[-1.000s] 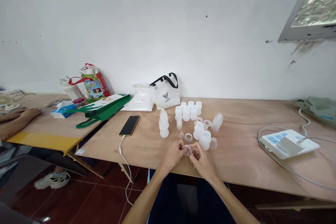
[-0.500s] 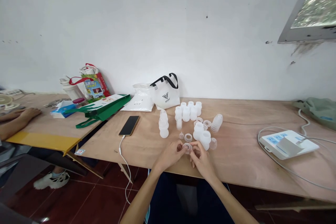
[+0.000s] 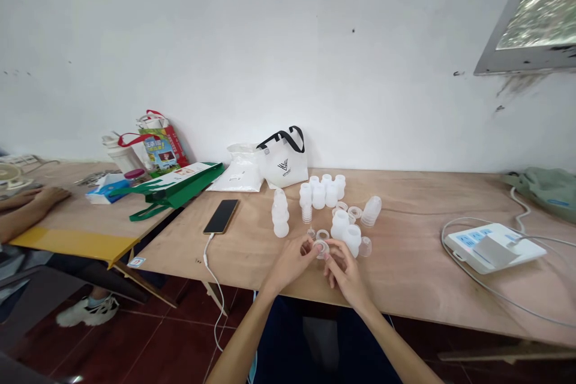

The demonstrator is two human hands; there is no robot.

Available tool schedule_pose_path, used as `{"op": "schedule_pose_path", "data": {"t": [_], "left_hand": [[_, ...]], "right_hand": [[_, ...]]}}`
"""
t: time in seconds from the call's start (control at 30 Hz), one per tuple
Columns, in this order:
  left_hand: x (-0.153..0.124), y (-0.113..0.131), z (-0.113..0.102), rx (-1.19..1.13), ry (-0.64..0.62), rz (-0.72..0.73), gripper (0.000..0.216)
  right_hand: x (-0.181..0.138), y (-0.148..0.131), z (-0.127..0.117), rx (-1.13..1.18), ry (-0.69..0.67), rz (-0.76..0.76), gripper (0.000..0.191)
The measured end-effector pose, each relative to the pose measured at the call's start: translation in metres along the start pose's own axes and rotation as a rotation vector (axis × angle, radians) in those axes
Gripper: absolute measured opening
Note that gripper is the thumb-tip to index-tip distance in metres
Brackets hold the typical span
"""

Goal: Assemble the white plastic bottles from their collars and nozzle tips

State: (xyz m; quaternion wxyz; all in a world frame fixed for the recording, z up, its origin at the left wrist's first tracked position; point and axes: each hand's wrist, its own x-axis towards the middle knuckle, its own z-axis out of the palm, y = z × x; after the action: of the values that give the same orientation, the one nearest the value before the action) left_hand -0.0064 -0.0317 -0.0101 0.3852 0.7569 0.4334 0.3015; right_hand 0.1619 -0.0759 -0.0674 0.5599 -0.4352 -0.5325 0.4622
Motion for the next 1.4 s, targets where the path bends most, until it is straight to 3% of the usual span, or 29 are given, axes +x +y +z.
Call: {"op": "schedule_pose_path", "data": {"t": [0.17,0.33,0.67,0.93,1.17,1.33,1.4], "left_hand": [[0.000,-0.003,-0.003,-0.282,-0.082,-0.124,0.053],[0.007,-0.012,-0.004,-0.380,-0.130,-0.207,0.062],[0.008,-0.009,-0.007,-0.495,-0.020,-0.244,0.060],[0.007,-0.004,-0.006,-0.585,-0.058,-0.254,0.058],[0.008,-0.008,-0.010,-0.699,0.018,-0.267,0.049],[0.007,-0.006,-0.012,-0.740,-0.001,-0.219,0.056],[0.006,-0.003,-0.011,-0.746,-0.028,-0.205,0.058]], "right_hand": [[0.000,0.004,0.000,0.046,0.061,0.003,0.041],[-0.002,0.007,0.000,-0.004,0.037,-0.009,0.034],[-0.011,-0.013,0.004,-0.276,-0.062,-0.089,0.028],[-0.008,-0.009,0.005,-0.284,-0.045,-0.133,0.025],[-0.007,-0.016,-0.004,-0.415,0.091,-0.250,0.024],[0.002,-0.042,-0.038,-0.745,0.365,-0.390,0.024],[0.008,-0.044,-0.054,-0.890,0.382,-0.390,0.033]]}}
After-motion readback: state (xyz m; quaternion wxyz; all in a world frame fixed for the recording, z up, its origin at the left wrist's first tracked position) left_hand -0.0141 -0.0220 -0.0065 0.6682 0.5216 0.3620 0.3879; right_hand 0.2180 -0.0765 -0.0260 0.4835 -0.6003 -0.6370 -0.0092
